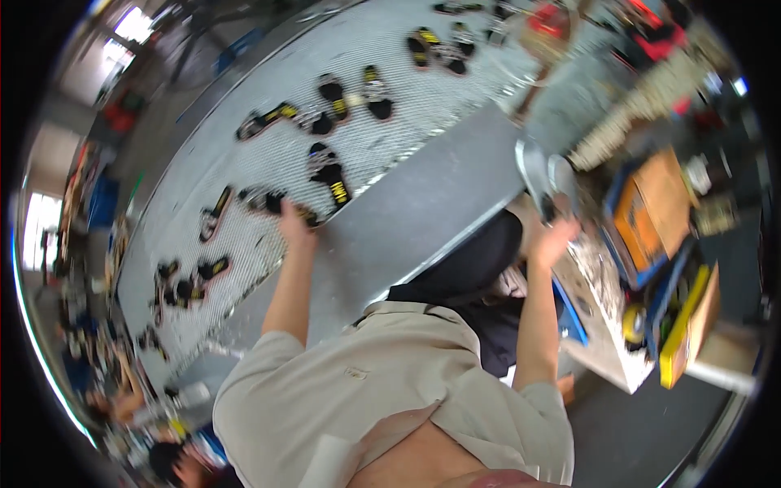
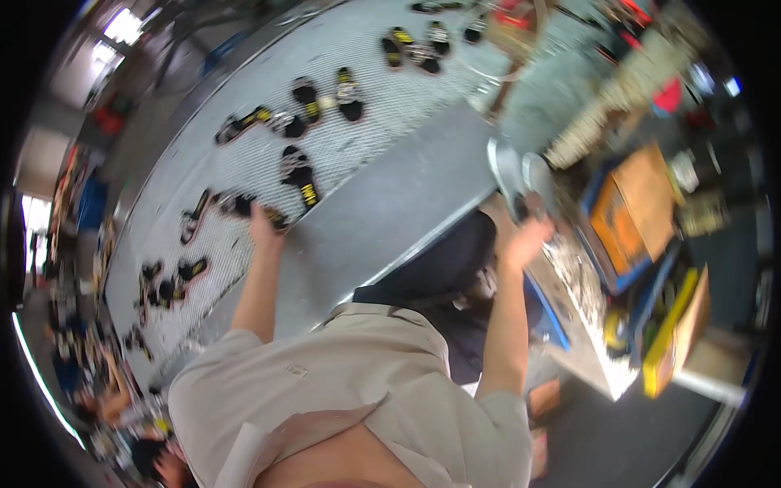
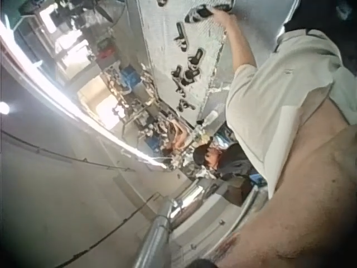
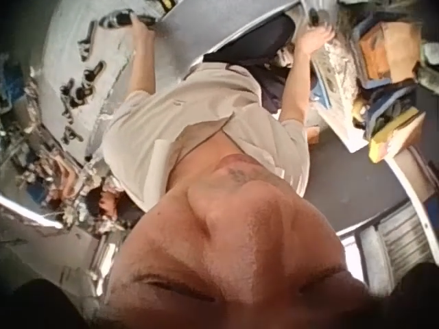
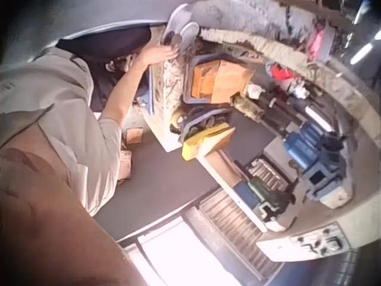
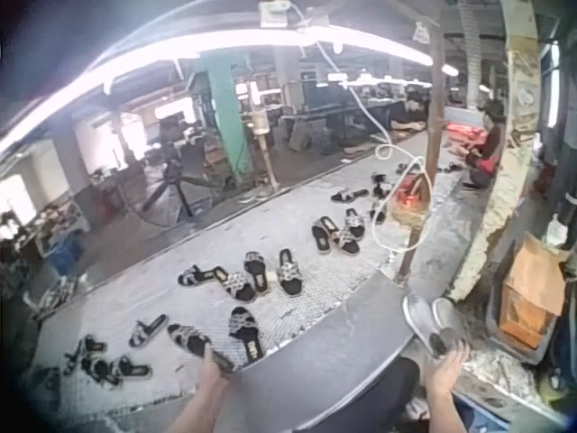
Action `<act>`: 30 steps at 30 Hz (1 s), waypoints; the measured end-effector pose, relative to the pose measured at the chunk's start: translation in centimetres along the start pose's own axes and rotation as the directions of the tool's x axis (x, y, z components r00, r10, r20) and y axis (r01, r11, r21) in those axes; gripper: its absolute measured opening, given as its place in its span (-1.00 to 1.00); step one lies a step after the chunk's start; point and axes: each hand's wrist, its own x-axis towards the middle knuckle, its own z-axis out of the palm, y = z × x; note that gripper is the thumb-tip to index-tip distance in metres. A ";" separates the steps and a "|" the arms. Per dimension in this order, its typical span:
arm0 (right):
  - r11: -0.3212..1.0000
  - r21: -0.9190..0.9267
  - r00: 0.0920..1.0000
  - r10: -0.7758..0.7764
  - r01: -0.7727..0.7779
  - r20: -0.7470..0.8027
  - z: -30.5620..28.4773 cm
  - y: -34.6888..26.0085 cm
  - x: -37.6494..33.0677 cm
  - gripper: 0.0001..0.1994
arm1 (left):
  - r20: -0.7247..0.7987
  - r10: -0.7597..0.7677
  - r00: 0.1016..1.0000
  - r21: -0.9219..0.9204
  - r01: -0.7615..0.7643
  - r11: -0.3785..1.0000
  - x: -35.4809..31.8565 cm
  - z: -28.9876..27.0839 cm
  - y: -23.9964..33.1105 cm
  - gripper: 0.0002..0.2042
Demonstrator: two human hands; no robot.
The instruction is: The recorder is assembling components for sandals on a production line.
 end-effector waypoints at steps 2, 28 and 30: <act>0.983 0.165 0.975 0.107 -0.075 -0.192 -1.4 2.4 -3.1 -0.39 | 0.046 -0.120 0.992 0.104 0.115 0.988 -4.7 3.8 -0.5 -0.62; 0.171 0.784 0.752 0.462 -0.596 0.471 -18.7 -10.1 -9.2 -0.83 | 0.592 -0.600 0.538 0.399 0.451 0.798 -26.4 22.8 -16.1 -0.20; 0.254 0.854 0.848 0.417 -0.455 0.328 -16.1 -12.0 -7.4 -0.77 | 0.638 -0.533 0.556 0.381 0.373 0.846 -28.0 22.2 -15.8 -0.21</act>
